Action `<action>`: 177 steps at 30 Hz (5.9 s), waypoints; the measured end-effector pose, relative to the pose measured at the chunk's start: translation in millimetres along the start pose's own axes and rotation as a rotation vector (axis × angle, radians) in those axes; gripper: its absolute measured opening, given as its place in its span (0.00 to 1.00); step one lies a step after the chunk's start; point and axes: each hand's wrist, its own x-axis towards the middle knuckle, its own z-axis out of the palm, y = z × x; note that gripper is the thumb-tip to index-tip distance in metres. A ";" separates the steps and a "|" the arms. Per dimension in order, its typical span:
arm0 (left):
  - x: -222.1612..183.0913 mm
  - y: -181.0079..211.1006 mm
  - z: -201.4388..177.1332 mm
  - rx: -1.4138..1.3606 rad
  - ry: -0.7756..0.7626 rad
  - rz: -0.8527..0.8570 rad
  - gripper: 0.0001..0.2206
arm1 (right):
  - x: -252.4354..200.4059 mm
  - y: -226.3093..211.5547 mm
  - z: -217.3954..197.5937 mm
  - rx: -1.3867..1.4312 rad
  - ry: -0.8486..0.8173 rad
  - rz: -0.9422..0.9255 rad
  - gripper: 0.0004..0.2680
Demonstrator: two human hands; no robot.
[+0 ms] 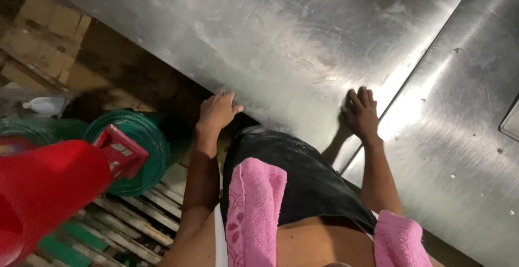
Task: Cleaning and wiping down a metal preparation table in a bakery production area.
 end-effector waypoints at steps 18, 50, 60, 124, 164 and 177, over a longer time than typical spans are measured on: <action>89.3 -67.5 53.1 0.167 0.065 -0.076 0.59 | 35.0 -143.1 61.9 -0.261 -0.193 -0.017 0.32; 98.1 -66.0 35.2 0.213 0.018 -0.101 0.50 | 170.9 -162.8 70.3 -0.214 -0.306 -0.397 0.27; 136.4 -98.3 82.5 0.415 0.081 0.024 0.40 | 45.1 -39.2 66.3 0.316 -0.368 0.069 0.31; -111.9 114.3 166.5 -0.013 0.310 -0.186 0.31 | 37.8 230.3 -39.3 -0.084 -0.164 0.037 0.33; -180.5 -187.4 161.0 -0.224 0.399 -0.362 0.29 | 149.9 -117.1 49.5 -0.140 -0.527 0.064 0.38; -164.3 -198.9 44.0 -0.302 0.203 -0.417 0.17 | 171.8 -22.3 151.1 -0.232 -0.359 -0.179 0.30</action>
